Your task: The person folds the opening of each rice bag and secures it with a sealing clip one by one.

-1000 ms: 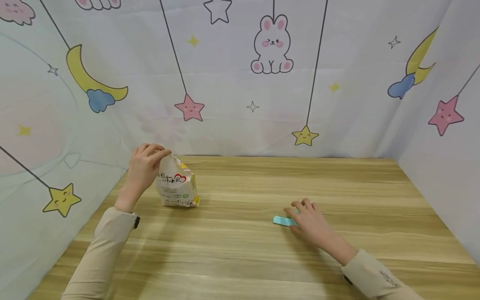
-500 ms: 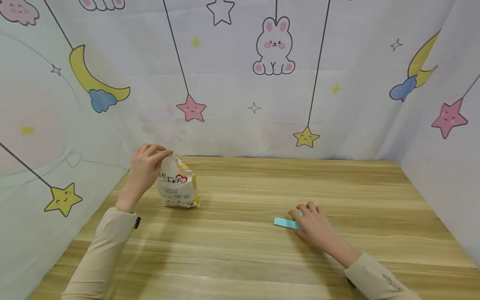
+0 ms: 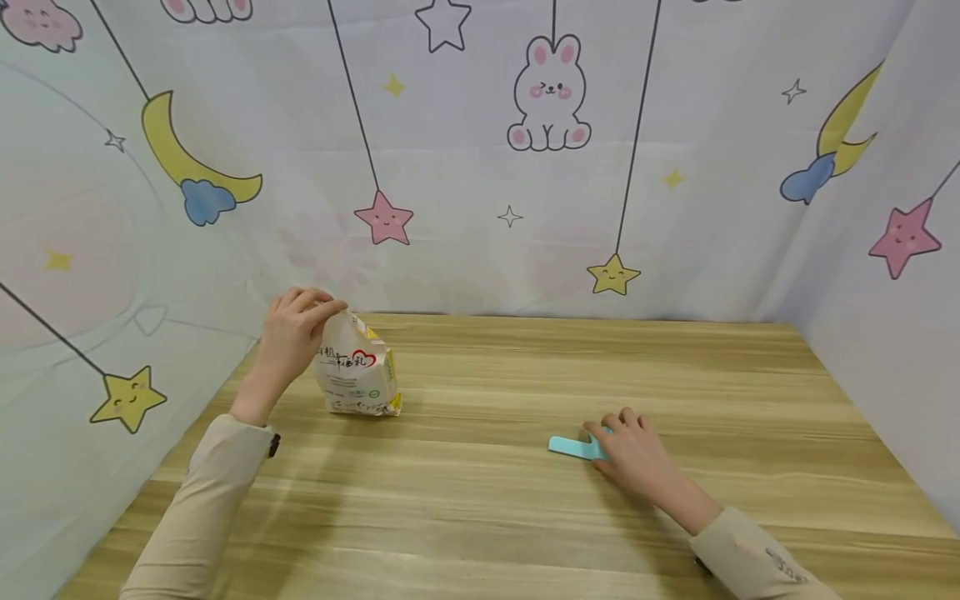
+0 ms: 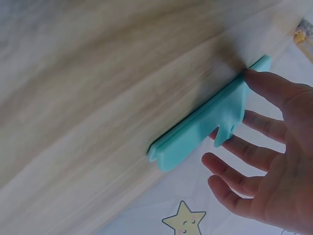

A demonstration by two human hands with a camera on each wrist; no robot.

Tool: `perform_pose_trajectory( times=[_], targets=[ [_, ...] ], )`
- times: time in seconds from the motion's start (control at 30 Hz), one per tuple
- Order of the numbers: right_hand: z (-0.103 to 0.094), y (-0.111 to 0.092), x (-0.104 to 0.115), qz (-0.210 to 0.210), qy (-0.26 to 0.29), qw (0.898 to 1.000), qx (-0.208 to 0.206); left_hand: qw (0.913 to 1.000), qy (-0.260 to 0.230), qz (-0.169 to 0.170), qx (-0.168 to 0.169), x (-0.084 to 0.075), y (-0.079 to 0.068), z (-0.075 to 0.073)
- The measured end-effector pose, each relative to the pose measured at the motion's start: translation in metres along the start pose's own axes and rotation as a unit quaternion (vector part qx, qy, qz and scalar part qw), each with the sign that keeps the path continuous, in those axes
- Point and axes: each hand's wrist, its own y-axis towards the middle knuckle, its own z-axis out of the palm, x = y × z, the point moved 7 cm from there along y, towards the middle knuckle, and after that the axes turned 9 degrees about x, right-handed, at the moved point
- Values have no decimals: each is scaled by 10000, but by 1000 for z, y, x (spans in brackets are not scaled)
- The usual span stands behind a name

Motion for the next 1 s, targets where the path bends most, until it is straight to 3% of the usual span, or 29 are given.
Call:
perform_pose_trajectory(
  times=[0.4, 0.8, 1.0],
  targets=[
    [2, -1, 3, 97, -131, 9999, -48, 10000, -32, 21, -51, 1, -1, 1],
    [-8, -1, 9, 80, -131, 9990, -424, 10000, -40, -11, -30, 3, -2, 2],
    [-11, -2, 14, 44, -294, 9987, -415, 10000, -45, 21, -31, 3, -2, 1]
  ],
)
